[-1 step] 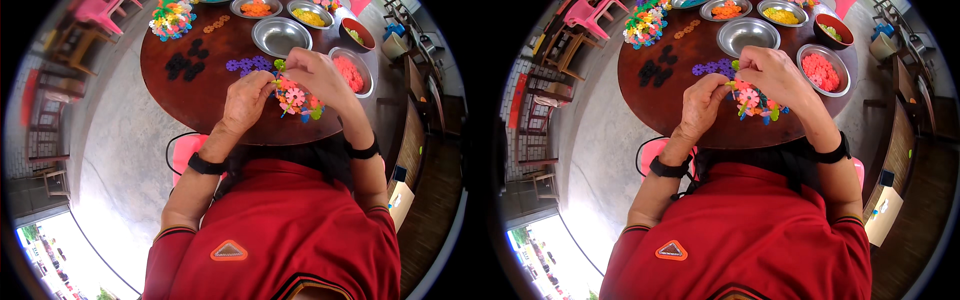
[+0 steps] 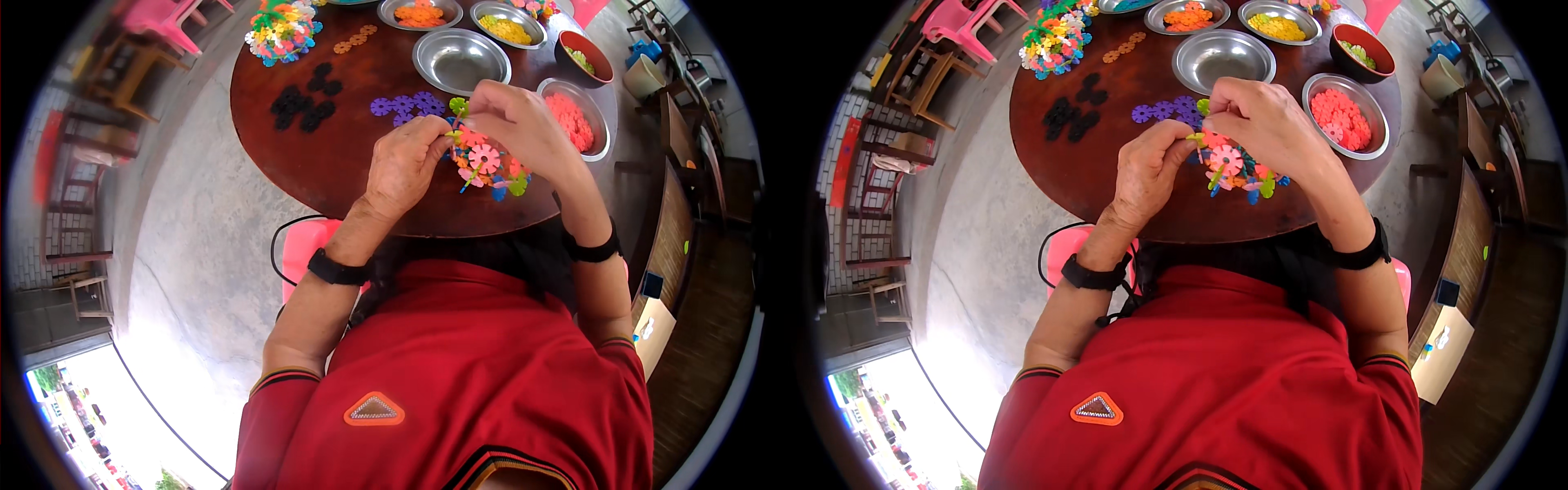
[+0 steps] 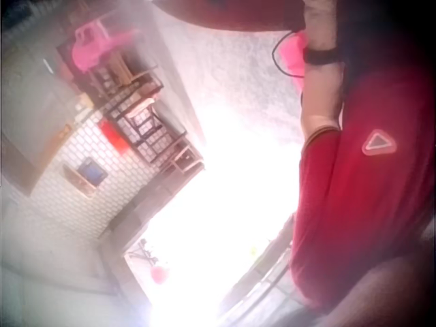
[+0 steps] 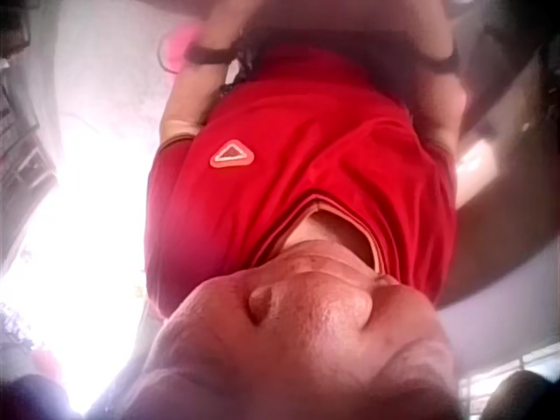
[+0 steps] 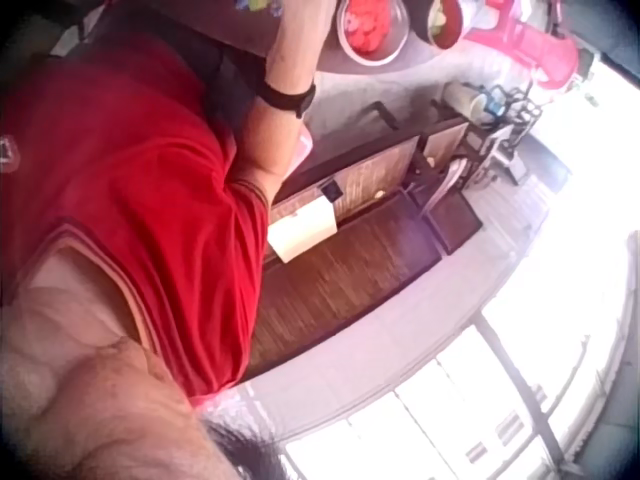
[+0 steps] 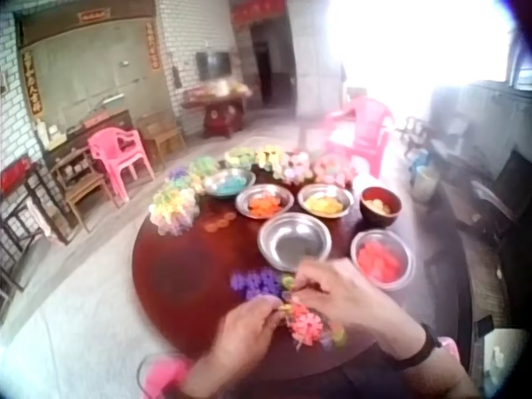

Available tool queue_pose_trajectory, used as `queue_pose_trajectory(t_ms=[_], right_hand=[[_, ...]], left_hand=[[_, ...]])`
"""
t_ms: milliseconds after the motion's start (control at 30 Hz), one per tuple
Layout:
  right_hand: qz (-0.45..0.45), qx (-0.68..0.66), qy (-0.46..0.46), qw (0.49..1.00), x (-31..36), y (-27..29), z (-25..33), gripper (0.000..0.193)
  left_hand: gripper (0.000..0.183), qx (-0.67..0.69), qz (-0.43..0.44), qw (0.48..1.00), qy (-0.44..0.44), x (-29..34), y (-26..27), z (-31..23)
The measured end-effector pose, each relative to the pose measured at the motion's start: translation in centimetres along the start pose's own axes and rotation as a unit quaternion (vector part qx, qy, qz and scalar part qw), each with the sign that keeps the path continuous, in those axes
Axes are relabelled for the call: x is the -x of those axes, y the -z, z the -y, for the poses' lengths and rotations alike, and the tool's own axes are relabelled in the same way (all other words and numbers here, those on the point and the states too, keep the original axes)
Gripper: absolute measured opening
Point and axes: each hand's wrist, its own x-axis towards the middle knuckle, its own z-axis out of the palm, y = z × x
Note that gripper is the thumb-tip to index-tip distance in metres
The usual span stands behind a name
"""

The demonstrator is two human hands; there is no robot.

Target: Assembling a colorful plastic star-shaped toy from interlocking parts.

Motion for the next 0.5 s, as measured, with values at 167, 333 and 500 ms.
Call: queue_pose_trajectory(t_ms=[167,333,500], right_hand=[[0.016,-0.011,-0.009,1.000,0.6,0.2,-0.1,0.016],[0.021,-0.025,-0.026,0.999,0.7,-0.2,0.3,0.016],[0.030,-0.031,-0.095,0.995,0.8,0.0,1.5,0.014]], left_hand=[[0.011,0.015,-0.002,1.000,0.011,0.1,-0.1,-0.1],[0.012,-0.007,-0.004,0.999,0.034,0.6,-0.8,0.0],[0.011,-0.046,-0.011,0.998,-0.037,0.9,-1.4,0.7]])
